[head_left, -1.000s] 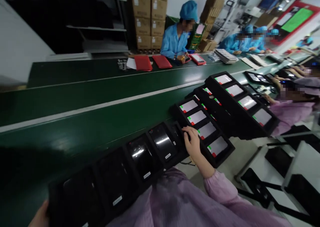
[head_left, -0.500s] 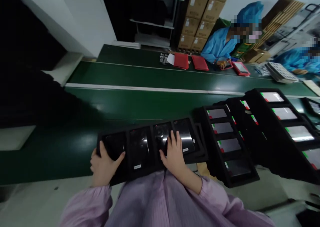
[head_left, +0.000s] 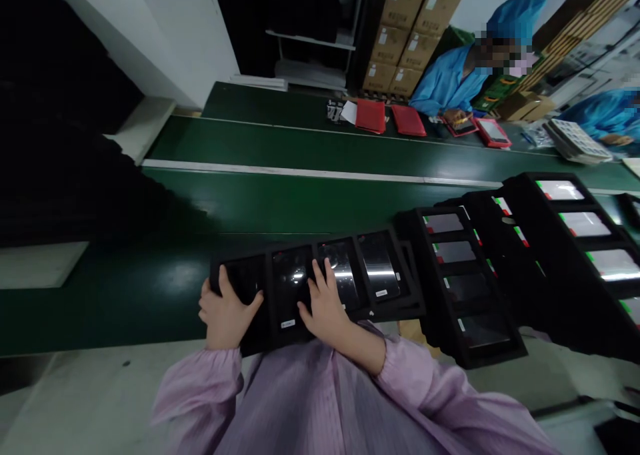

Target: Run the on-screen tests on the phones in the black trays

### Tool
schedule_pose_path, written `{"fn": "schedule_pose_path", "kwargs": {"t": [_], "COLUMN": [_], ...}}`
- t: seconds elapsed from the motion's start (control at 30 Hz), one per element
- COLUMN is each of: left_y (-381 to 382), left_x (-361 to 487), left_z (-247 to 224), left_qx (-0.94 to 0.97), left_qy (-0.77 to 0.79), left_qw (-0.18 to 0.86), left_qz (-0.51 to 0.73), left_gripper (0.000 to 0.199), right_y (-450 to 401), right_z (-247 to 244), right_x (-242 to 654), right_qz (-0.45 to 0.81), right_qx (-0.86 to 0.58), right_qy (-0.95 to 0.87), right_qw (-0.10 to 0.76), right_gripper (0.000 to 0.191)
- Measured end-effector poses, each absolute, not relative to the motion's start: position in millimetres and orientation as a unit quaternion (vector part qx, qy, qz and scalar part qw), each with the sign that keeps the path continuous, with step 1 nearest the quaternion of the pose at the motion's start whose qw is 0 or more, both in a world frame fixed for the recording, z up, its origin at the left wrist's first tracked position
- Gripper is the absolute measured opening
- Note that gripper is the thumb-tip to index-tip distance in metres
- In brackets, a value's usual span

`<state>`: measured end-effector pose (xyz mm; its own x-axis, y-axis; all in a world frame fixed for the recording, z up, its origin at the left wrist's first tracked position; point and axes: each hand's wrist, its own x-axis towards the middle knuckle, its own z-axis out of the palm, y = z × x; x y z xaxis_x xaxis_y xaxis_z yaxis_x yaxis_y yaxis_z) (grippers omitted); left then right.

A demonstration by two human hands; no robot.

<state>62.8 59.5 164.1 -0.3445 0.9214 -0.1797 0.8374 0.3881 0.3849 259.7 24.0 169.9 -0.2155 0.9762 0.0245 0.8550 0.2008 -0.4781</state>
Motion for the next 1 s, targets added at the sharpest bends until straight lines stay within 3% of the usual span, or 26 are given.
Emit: {"fn": "schedule_pose_path", "kwargs": {"t": [0.27,0.4,0.53,0.7,1.0], "left_y": [61,63,62,61,67], "left_x": [68,74,75,72,62], "left_z": [164,166,167,170,185], "left_qx": [0.527,0.513,0.515,0.521,0.505], "left_qy": [0.823,0.832,0.828,0.818,0.801], "left_qw": [0.173,0.165,0.167,0.182,0.286], "left_qz": [0.122,0.129,0.145,0.16,0.145], "left_gripper": [0.092,0.091,0.091,0.091,0.092], "right_y": [34,28,14,14,34], "right_z": [173,174,169,164,166], "right_x": [248,270,312,336,324], "right_qz": [0.165,0.152,0.092,0.091,0.107], "right_qx": [-0.589,-0.601,-0.7,-0.74,-0.7], "right_qy": [-0.773,-0.759,-0.663,-0.628,-0.673], "right_qw": [0.17,0.199,0.25,0.223,0.214], "right_gripper": [0.057,0.048,0.04,0.028,0.039]}}
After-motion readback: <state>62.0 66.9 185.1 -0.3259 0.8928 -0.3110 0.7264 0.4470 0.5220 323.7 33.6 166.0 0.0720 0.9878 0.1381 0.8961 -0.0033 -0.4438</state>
